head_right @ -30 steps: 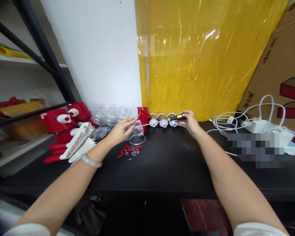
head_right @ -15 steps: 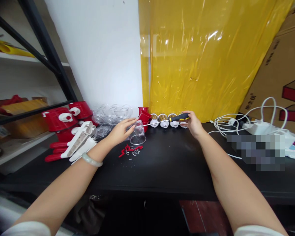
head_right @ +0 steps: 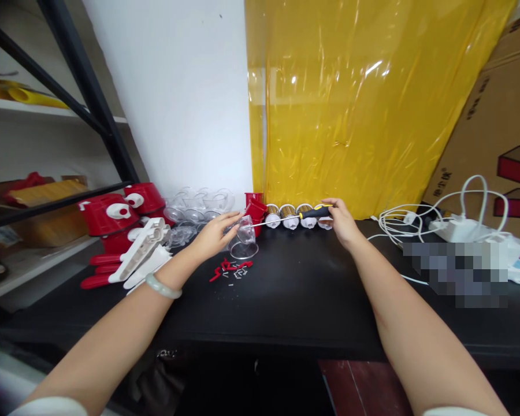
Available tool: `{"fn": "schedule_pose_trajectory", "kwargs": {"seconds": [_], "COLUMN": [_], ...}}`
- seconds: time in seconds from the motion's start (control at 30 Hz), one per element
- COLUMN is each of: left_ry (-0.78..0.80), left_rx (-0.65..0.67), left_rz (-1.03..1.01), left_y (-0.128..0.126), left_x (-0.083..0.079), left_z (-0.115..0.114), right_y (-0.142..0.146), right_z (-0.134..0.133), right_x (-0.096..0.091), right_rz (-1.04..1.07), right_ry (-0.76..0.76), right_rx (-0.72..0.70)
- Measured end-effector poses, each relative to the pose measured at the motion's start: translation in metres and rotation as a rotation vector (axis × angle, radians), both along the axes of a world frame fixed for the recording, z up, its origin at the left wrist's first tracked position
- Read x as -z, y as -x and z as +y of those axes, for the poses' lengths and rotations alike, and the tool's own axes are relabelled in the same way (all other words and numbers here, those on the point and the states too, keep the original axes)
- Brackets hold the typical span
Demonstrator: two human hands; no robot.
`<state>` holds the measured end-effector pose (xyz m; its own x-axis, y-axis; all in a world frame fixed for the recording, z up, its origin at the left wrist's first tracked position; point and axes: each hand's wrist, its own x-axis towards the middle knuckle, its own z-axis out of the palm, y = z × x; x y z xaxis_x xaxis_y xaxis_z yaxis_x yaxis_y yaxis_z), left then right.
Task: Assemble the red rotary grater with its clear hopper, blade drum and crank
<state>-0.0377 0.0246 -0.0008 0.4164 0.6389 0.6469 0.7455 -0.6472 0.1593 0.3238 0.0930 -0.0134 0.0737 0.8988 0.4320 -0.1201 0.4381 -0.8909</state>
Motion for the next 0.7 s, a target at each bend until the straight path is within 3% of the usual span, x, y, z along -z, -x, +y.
{"fn": "schedule_pose_trajectory", "kwargs": {"seconds": [0.17, 0.33, 0.53, 0.7], "left_ry": [-0.002, -0.007, -0.004, -0.002], "left_rx": [0.000, 0.000, -0.001, -0.010], "left_rz": [0.001, 0.001, -0.004, 0.006], "left_y": [-0.0004, -0.0003, -0.0009, -0.0021], "left_x": [0.0001, -0.0003, -0.0012, -0.0024], "left_z": [0.0003, -0.0001, -0.0005, -0.0021], "right_y": [0.0000, 0.0016, -0.0030, 0.0006], "right_z": [-0.0045, -0.0029, -0.0019, -0.0042], "right_x": [-0.0017, -0.0039, 0.0003, -0.0036], "right_rz": [-0.110, 0.058, -0.169, 0.050], "right_ry": [0.029, 0.057, 0.076, 0.063], "right_rx": [0.063, -0.036, 0.050, -0.074]}}
